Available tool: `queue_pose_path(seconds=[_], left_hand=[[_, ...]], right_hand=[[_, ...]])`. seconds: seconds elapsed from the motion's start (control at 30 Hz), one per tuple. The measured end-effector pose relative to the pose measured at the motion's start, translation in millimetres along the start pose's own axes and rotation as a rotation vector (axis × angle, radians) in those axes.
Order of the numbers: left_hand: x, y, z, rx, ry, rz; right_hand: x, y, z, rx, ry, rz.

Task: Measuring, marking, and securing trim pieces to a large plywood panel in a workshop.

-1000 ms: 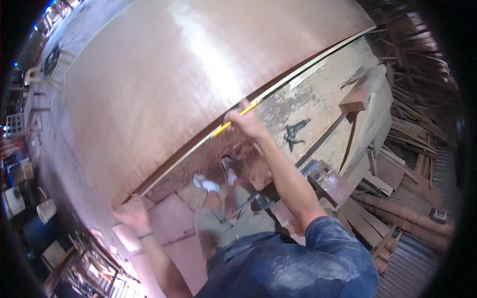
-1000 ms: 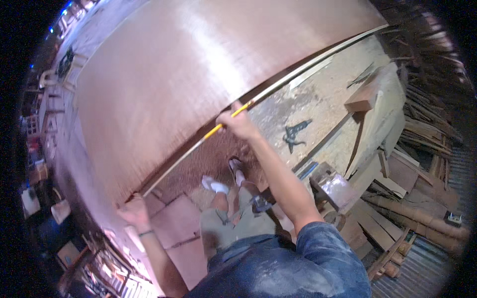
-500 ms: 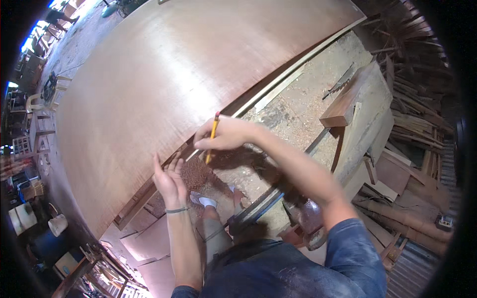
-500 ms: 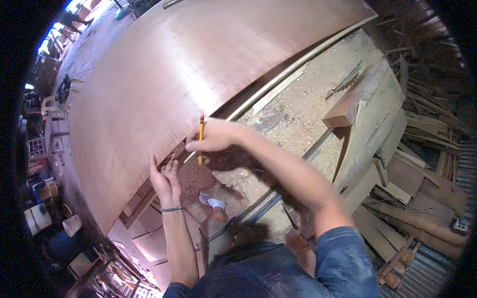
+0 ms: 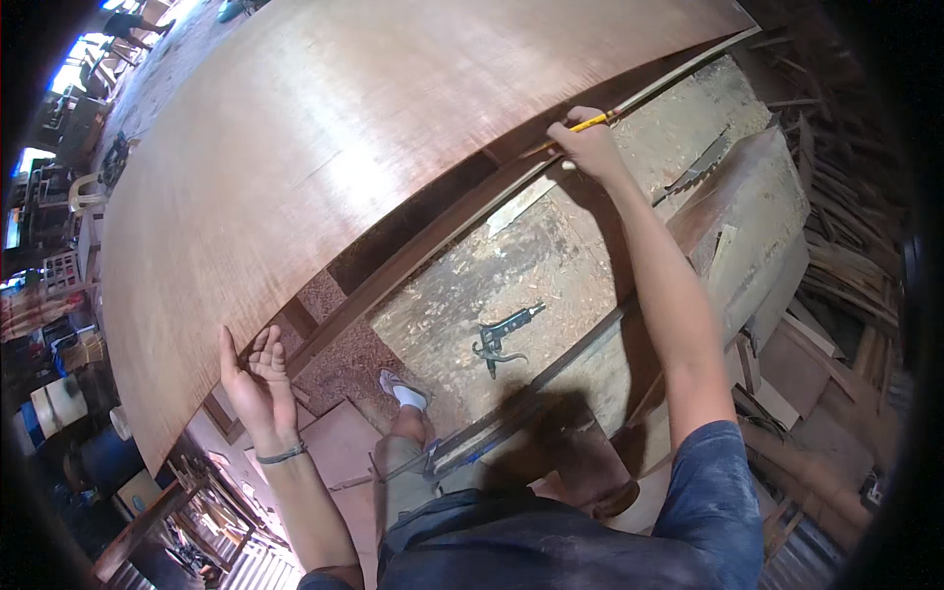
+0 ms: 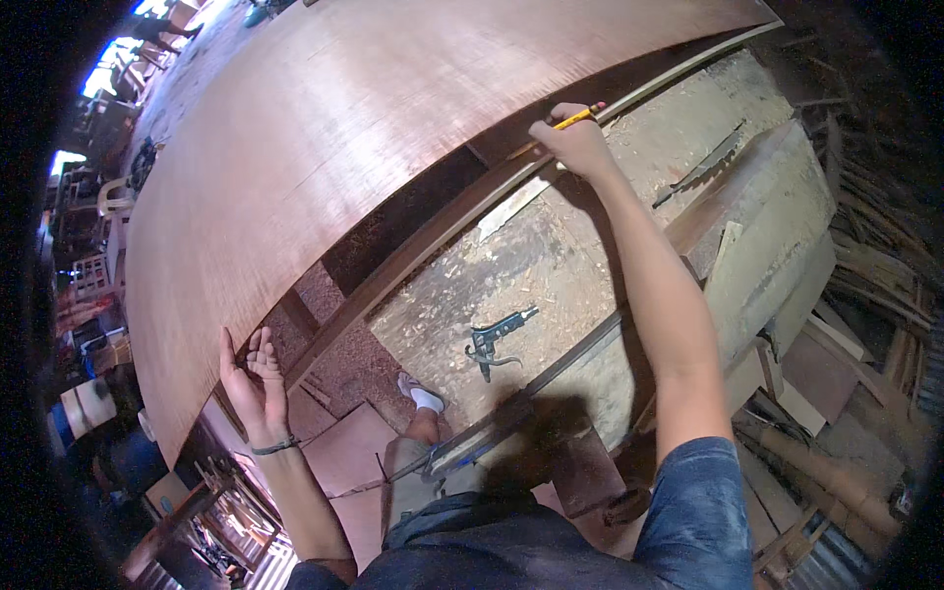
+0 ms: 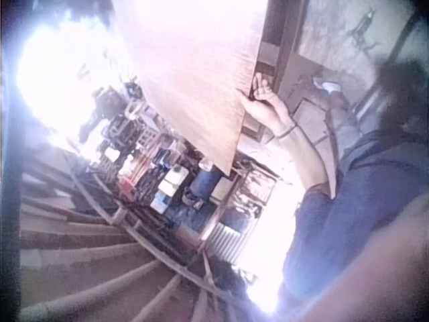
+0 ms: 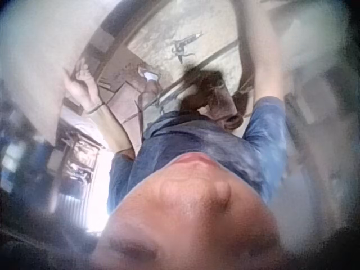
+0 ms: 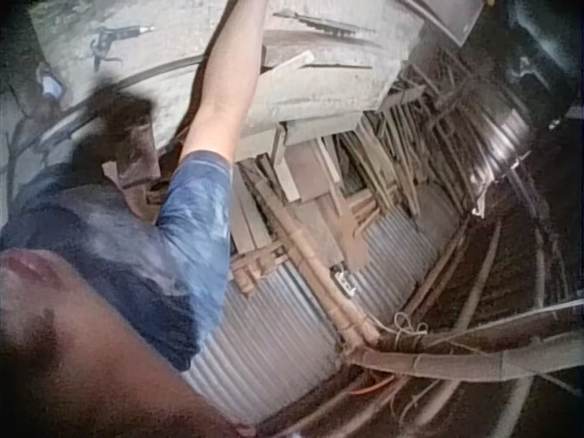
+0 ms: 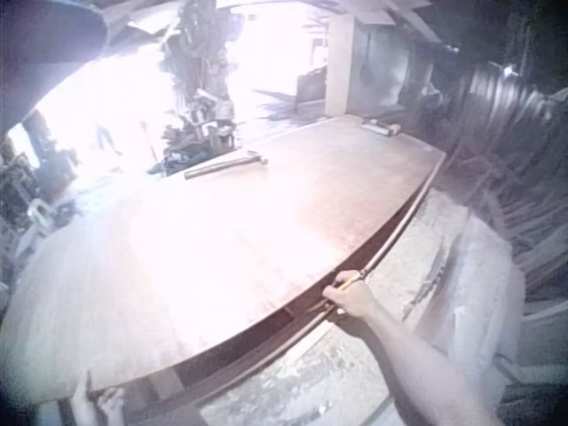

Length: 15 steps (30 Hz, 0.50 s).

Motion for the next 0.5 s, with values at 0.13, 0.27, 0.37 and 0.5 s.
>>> queue_pose_path(seconds=[0.13,0.27,0.37,0.5], left_hand=[[1.3,-0.5,6.9,-0.025,0.014,-0.071],[-3.9,0.0,8.3,-0.084,0.011,-0.061],[-2.2,2.3,9.6,-0.071,0.002,-0.088],[-4.3,1.5,15.0,-0.088,0.049,-0.155]], right_hand=[[-23.7,-36.9,-61.1,0.08,0.123,-0.051],[-17.0,-32.0,-50.3,0.122,0.244,0.06],[-14.8,-34.4,-53.0,0.12,0.156,0.08],[-12.4,-37.4,-62.5,0.091,0.171,0.114]])
Point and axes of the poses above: each hand's wrist, its own y-axis away from the middle knuckle, its own x-axis out of the palm, z = x × y, the point moved 5 cm from there along -y, towards the middle knuckle, and after that the axes turned 12 degrees about z, right-handed, at the moved point
